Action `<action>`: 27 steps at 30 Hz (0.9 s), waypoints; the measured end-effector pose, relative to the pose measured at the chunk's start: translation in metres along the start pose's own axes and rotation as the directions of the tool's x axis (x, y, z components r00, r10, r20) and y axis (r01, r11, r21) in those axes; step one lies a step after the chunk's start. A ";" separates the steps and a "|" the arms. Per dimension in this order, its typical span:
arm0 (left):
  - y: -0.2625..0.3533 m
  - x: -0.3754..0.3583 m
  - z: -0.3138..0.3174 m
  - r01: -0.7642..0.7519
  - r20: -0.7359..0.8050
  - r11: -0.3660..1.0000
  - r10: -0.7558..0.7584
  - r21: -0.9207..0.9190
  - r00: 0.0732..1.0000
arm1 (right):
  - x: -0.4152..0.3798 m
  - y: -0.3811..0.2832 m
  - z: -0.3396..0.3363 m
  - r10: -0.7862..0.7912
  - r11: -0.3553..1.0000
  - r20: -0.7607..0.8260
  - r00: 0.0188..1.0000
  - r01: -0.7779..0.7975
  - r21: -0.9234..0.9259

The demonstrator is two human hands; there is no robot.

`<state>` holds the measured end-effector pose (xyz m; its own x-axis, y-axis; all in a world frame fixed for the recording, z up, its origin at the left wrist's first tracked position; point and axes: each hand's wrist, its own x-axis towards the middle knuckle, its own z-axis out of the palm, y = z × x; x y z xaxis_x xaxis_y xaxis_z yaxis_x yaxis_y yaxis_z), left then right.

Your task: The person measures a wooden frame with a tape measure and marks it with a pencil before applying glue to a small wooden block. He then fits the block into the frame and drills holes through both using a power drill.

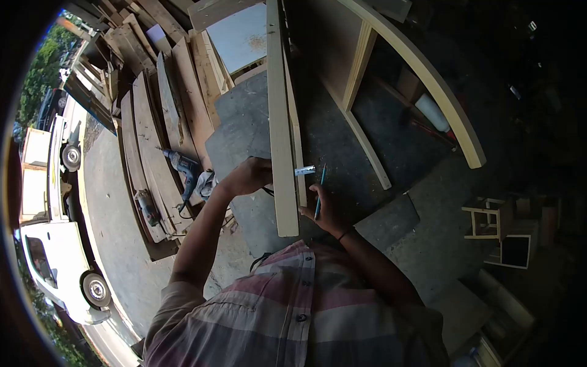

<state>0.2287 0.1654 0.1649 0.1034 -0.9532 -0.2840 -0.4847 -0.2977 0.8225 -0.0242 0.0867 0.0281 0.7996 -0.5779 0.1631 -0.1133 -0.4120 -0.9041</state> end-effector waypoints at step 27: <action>-0.064 0.115 0.079 -0.638 0.519 0.446 0.372 0.628 0.770 | -0.032 -0.065 -0.007 0.173 0.974 -0.243 0.954 -0.203 -0.105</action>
<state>0.2030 0.0791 0.0405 -0.5511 -0.8173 -0.1683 -0.8272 0.5086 0.2388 -0.0461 0.1269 0.0840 0.6001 -0.7942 0.0957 -0.3345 -0.3578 -0.8718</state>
